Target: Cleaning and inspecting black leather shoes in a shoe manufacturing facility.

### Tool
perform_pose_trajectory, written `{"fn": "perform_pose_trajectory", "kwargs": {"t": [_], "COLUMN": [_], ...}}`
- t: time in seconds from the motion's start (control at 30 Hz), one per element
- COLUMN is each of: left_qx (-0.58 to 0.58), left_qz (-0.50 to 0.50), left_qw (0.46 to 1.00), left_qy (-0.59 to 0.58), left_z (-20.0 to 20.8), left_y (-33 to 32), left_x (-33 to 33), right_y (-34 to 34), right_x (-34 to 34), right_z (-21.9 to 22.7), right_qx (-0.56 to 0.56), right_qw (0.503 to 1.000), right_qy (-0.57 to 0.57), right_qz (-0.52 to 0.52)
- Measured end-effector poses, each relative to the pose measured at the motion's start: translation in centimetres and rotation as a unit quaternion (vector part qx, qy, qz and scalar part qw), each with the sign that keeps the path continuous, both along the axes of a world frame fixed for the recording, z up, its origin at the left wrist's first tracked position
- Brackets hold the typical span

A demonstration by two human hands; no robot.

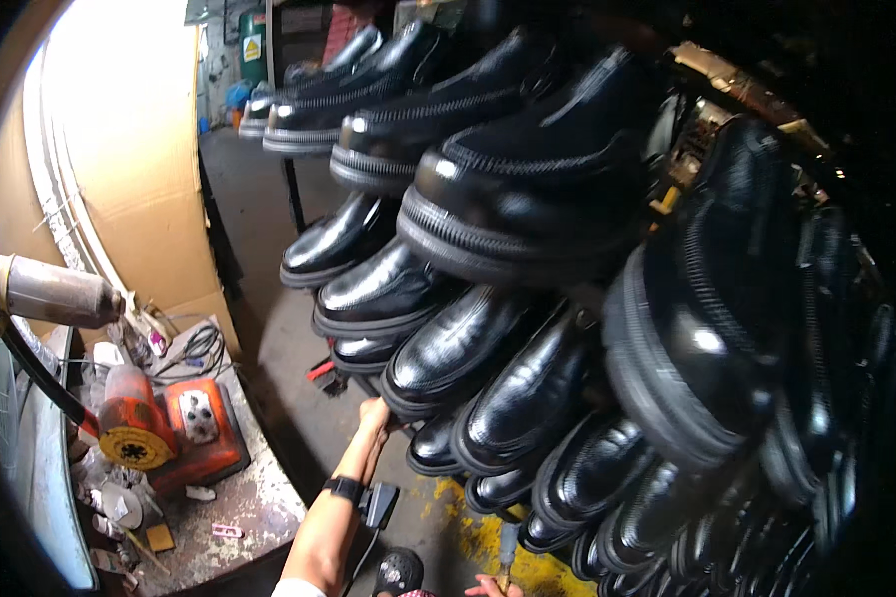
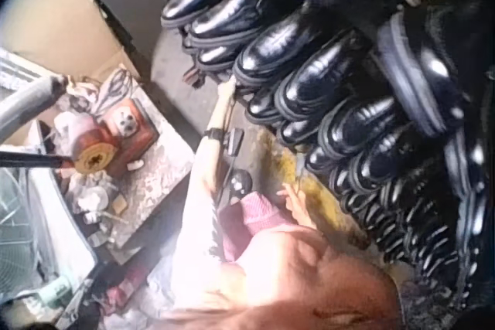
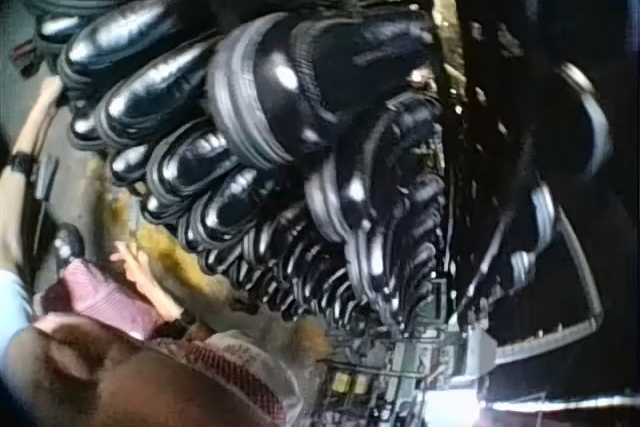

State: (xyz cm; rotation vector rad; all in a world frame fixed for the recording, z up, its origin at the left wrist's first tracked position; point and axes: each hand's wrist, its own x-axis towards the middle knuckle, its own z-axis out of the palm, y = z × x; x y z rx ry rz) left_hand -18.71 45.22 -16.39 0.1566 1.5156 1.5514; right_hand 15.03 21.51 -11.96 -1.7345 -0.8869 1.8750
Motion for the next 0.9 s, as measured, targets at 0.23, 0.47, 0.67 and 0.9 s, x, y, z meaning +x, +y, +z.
{"fn": "perform_pose_trajectory", "kwargs": {"t": [0.23, 0.47, 0.67, 0.9], "left_qx": [0.038, 0.084, -0.002, 0.08], "left_qz": [0.028, 0.129, 0.098, 0.168], "left_qw": [0.996, 0.982, 0.995, 0.982], "left_qy": [-0.073, -0.108, 0.032, 0.007], "left_z": [6.8, 8.7, 12.4, 17.0], "left_y": [-16.1, -36.3, -44.1, -48.8], "left_x": [2.1, 6.4, 12.5, 18.4], "right_y": [-3.1, -5.4, -9.8, -15.2], "right_x": [0.2, -4.4, -5.8, -7.1], "right_z": [2.4, 3.6, 8.2, 11.4], "right_qx": [0.059, 0.315, 0.222, 0.257], "right_qw": [0.995, 0.934, 0.931, 0.922], "right_qy": [0.079, 0.169, 0.287, 0.282], "right_qz": [-0.004, 0.026, 0.04, 0.065]}}
